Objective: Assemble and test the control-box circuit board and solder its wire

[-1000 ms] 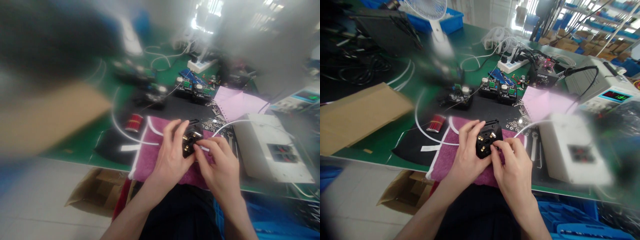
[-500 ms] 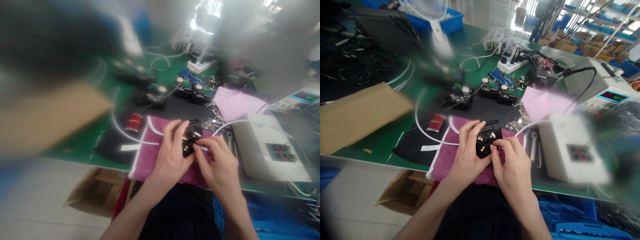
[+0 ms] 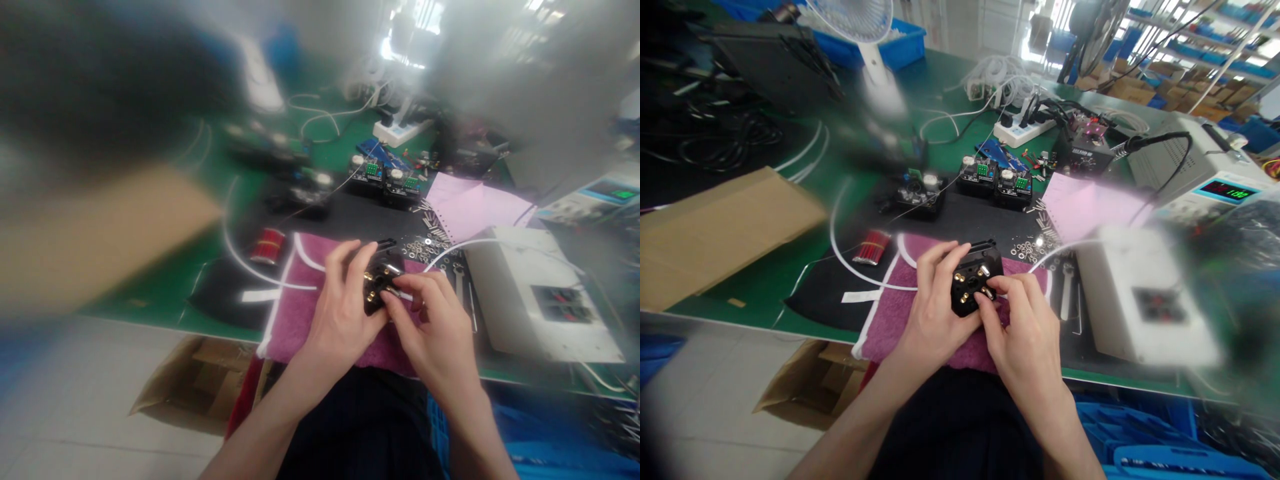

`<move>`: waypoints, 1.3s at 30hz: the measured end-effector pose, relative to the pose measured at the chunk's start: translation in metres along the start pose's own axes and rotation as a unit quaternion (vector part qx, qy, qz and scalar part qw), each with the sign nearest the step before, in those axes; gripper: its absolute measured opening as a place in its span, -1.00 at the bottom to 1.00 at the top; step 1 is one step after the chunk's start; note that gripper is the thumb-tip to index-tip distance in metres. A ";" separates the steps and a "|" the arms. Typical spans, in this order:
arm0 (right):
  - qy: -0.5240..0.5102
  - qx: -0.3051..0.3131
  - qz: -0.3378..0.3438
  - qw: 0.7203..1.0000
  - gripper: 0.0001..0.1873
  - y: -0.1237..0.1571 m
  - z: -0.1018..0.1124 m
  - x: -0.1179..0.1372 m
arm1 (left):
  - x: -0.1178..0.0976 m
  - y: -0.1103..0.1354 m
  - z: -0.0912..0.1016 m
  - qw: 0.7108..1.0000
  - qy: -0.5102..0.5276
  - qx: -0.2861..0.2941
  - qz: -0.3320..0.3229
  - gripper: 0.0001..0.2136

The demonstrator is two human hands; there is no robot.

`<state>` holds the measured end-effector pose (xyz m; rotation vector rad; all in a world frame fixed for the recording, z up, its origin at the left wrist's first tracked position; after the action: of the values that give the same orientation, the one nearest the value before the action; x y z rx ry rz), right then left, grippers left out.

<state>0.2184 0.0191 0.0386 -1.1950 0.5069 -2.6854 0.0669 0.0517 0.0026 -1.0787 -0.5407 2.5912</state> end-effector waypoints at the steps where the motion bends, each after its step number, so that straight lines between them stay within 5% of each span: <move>1: 0.001 -0.002 0.002 1.000 -0.86 0.000 0.001 0.000 | 0.000 0.000 0.000 1.000 -0.001 0.000 0.000 -0.26; 39: -0.034 0.002 -0.005 0.999 -0.95 -0.003 -0.003 0.000 | -0.003 0.001 0.001 1.000 -0.014 -0.012 0.000 -0.35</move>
<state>0.2162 0.0225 0.0374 -1.2851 0.4863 -2.6427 0.0683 0.0497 0.0044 -1.0505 -0.5798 2.6096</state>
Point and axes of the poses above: each hand's wrist, its own y-axis away from the middle knuckle, its own z-axis out of the back of the hand, x = y × z, the point moved 4 cm from there along -y, towards the middle knuckle, and after that the axes turned 12 degrees about -y, right-handed, at the moved point
